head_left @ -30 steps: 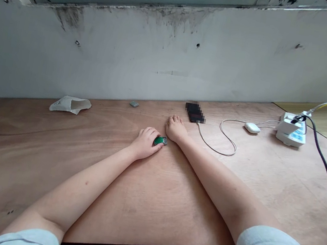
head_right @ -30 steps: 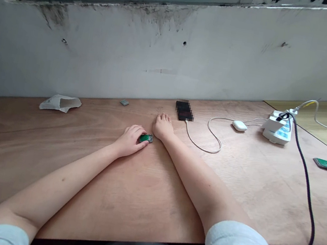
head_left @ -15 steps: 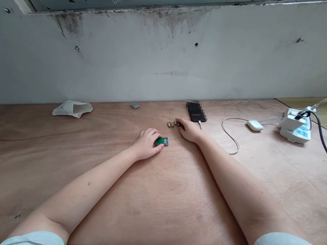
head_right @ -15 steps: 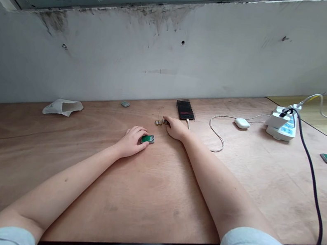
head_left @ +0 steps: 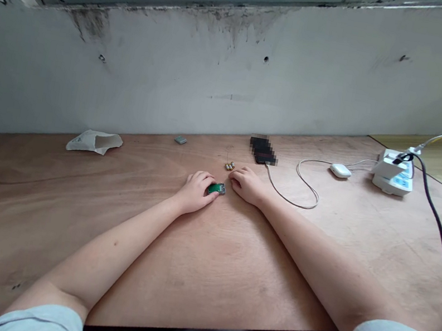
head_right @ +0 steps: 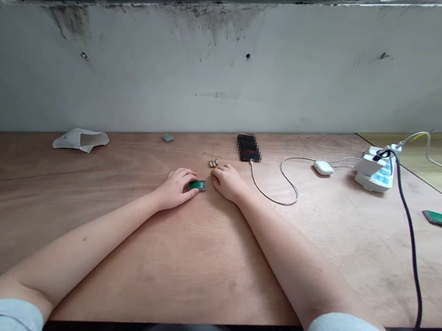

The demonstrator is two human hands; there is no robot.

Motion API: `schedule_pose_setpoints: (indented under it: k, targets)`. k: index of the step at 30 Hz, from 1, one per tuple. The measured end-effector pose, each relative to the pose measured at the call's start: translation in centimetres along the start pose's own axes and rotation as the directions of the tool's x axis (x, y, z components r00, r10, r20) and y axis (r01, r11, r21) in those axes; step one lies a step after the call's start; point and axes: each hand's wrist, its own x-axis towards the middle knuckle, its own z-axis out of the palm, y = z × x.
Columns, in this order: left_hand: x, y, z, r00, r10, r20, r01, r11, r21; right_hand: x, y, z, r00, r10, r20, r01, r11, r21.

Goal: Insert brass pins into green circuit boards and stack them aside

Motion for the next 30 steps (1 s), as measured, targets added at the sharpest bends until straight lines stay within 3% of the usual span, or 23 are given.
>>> schedule_pose_setpoints:
  k: [2,5,10,18,30]
  targets:
    - [0.1,0.0,0.0,1.000,-0.009,0.000,0.009,1.000,-0.010,0.2,-0.8,0.3,0.999,-0.001,-0.040,0.005,0.995,0.102]
    - [0.1,-0.1,0.0,1.000,-0.013,-0.004,0.013,1.000,-0.021,0.6,-1.7,0.6,0.987,0.124,-0.102,-0.085,0.942,0.323]
    - [0.0,-0.3,0.2,1.000,-0.003,-0.013,0.003,1.000,-0.031,0.9,-2.0,0.7,0.949,0.310,-0.059,-0.225,0.797,0.560]
    - [0.1,-0.2,0.2,1.000,-0.001,0.025,0.001,1.000,-0.016,1.4,-2.4,0.5,0.969,0.241,-0.054,-0.187,0.859,0.476]
    - [0.3,0.0,0.3,0.998,-0.035,0.048,0.034,0.999,0.028,1.7,-2.5,0.8,0.983,0.181,-0.007,-0.159,0.884,0.440]
